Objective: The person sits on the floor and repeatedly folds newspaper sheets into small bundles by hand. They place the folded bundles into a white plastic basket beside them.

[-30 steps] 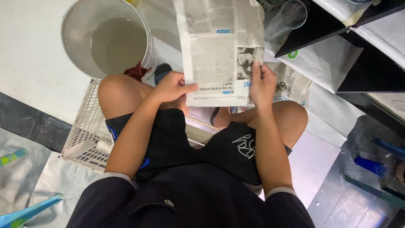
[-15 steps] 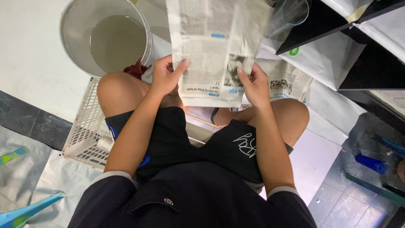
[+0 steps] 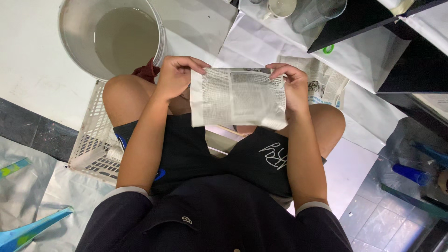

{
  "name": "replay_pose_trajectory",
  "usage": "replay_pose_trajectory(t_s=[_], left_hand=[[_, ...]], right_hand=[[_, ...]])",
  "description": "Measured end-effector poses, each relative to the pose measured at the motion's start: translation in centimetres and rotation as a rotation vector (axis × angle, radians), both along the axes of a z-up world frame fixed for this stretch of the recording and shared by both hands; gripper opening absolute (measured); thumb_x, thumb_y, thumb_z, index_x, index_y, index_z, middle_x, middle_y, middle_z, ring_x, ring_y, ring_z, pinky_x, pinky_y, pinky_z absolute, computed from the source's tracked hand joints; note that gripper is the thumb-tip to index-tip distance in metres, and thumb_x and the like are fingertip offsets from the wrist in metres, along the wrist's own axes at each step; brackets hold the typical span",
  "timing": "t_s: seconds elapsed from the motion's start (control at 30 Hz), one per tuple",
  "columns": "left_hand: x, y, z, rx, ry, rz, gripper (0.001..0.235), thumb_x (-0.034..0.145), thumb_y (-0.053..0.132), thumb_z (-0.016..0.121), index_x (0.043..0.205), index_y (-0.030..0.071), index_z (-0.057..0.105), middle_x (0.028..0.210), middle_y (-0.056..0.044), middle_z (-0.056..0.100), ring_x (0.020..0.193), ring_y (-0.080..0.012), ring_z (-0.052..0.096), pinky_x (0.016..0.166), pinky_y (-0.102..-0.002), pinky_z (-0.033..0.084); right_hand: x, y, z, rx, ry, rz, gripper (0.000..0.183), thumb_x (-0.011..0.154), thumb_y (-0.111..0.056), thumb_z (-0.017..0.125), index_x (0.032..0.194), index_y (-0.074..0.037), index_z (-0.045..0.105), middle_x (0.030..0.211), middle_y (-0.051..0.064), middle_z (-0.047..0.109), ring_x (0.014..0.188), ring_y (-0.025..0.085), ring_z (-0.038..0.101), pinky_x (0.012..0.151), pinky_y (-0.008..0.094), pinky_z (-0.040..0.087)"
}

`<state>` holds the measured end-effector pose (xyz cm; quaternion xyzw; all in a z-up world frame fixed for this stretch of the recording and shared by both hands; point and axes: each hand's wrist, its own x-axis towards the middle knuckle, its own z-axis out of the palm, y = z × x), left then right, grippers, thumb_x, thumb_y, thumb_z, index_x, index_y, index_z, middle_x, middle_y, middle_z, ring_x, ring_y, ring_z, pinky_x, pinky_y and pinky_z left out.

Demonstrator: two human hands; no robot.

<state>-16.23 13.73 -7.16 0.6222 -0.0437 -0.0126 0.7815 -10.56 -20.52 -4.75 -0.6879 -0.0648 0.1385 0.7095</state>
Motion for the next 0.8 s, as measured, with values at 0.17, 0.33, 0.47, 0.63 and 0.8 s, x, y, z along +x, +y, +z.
replay_pose_trajectory(t_s=[0.17, 0.33, 0.47, 0.63, 0.8], left_hand=[[0.0, 0.0, -0.3, -0.034, 0.115, 0.011, 0.014, 0.087, -0.019, 0.065, 0.089, -0.007, 0.071, 0.109, -0.021, 0.075, 0.097, -0.0222, 0.074, 0.089, -0.032, 0.063], [-0.1, 0.1, -0.6, -0.055, 0.012, 0.039, 0.015, 0.088, -0.020, 0.063, 0.086, -0.006, 0.068, 0.113, -0.019, 0.074, 0.100, -0.0204, 0.073, 0.088, -0.032, 0.063], [0.0, -0.1, -0.7, 0.021, 0.050, 0.043, 0.016, 0.089, -0.019, 0.063, 0.085, -0.005, 0.069, 0.113, -0.017, 0.074, 0.095, -0.0180, 0.073, 0.085, -0.030, 0.062], [0.0, -0.9, 0.9, 0.182, 0.022, 0.146, 0.017, 0.093, -0.016, 0.061, 0.099, -0.005, 0.073, 0.110, -0.016, 0.076, 0.096, -0.0160, 0.073, 0.086, -0.028, 0.060], [-1.0, -1.4, 3.9, 0.570, -0.260, 0.350, 0.034, 0.086, 0.000, 0.060, 0.119, -0.004, 0.067, 0.122, -0.017, 0.071, 0.112, -0.0264, 0.068, 0.096, -0.035, 0.053]], right_hand=[[0.4, 0.0, -0.5, 0.015, 0.026, 0.009, 0.016, 0.097, 0.006, 0.059, 0.092, -0.004, 0.071, 0.127, 0.012, 0.070, 0.108, 0.019, 0.067, 0.094, 0.030, 0.054], [0.2, 0.5, 0.3, 0.228, 0.343, -0.121, 0.018, 0.109, -0.015, 0.050, 0.121, -0.010, 0.063, 0.119, 0.010, 0.067, 0.098, 0.020, 0.065, 0.084, 0.033, 0.054], [-0.4, 1.5, 0.7, 0.077, 0.175, -0.042, 0.043, 0.098, -0.006, 0.063, 0.137, -0.015, 0.046, 0.109, 0.010, 0.073, 0.093, 0.014, 0.069, 0.081, 0.028, 0.057], [-0.4, 1.7, 0.4, -0.021, -0.012, -0.044, 0.028, 0.100, 0.000, 0.070, 0.126, 0.003, 0.060, 0.109, 0.008, 0.075, 0.093, 0.010, 0.071, 0.082, 0.025, 0.059], [-0.9, 2.3, 0.1, -0.017, -0.100, -0.028, 0.020, 0.102, -0.003, 0.070, 0.120, 0.004, 0.065, 0.109, 0.007, 0.074, 0.095, 0.009, 0.069, 0.085, 0.024, 0.057]])
